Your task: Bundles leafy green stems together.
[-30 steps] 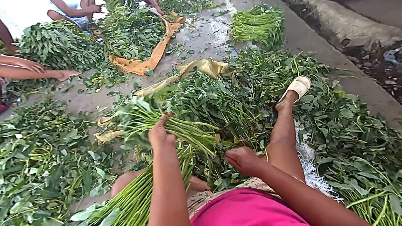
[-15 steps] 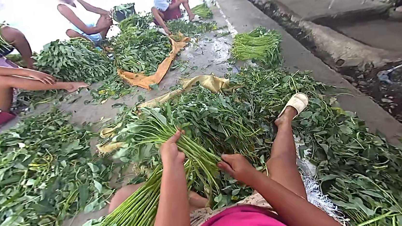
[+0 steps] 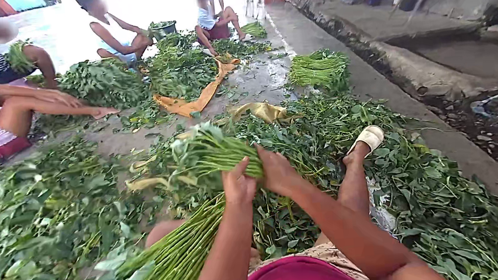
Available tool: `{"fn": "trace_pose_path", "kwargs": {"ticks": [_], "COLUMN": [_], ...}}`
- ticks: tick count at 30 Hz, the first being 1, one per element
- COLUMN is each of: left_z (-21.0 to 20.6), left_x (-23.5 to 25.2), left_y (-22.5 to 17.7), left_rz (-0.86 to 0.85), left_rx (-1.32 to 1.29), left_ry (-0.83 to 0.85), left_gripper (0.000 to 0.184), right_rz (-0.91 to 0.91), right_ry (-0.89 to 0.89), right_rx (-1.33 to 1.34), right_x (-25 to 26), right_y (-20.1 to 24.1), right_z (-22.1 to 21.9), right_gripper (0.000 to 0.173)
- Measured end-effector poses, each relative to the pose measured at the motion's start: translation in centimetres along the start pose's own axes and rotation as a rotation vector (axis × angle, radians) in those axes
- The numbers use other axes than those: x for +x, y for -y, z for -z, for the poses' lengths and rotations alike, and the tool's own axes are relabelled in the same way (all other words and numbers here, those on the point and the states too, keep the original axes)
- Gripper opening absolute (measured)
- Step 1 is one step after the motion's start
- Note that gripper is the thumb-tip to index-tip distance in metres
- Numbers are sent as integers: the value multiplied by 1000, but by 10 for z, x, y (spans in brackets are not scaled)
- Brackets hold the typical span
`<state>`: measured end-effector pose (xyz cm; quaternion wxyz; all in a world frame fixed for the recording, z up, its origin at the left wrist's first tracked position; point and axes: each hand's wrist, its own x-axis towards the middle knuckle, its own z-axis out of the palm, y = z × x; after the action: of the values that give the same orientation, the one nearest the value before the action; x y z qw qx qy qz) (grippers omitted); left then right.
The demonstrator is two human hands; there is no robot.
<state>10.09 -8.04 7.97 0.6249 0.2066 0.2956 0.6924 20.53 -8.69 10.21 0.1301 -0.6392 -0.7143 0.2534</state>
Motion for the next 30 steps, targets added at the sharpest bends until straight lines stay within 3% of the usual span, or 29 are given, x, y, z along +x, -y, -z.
{"fn": "trace_pose_path", "kwargs": {"ticks": [3,8,10,13,15,16,17,19,21,23,25,28,30], "left_z": [19,119,174,226,218,198,172,128,112,122,140,141,130], "left_x": [10,32,30,15,-1,-10,-18,-21,0,31,46,34,14], "left_y": [-40,-151,-190,-229,-238,-235,-226,-191,-147,-122,-120,-133,-138], "left_rz": [-11,66,135,122,-88,-218,-324,-430,-314,-5,233,340,504], "left_rx": [129,795,957,1156,1271,1352,1456,1680,1843,2068,2230,2300,2316], "left_ry": [71,92,-56,-416,-545,-524,-448,-142,241,499,499,405,336], "left_gripper": [33,33,37,39,46,45,42,36,34,44,55,62,68], "right_rz": [-8,315,421,439,411,394,387,424,484,509,514,555,637], "right_ry": [4,-133,-100,164,340,378,404,443,473,493,496,491,475], "right_rx": [-14,-107,-111,-153,-154,-139,-138,-157,-180,-175,-149,-89,-59], "right_x": [20,68,86,97,95,93,92,93,95,93,89,86,86], "right_y": [26,47,44,31,24,24,25,29,33,31,24,13,6], "right_z": [-3,-38,-64,-105,-122,-123,-122,-118,-115,-111,-108,-109,-111], "right_gripper": [65,64,64,63,63,64,67,68,69,72,66,62,66]}}
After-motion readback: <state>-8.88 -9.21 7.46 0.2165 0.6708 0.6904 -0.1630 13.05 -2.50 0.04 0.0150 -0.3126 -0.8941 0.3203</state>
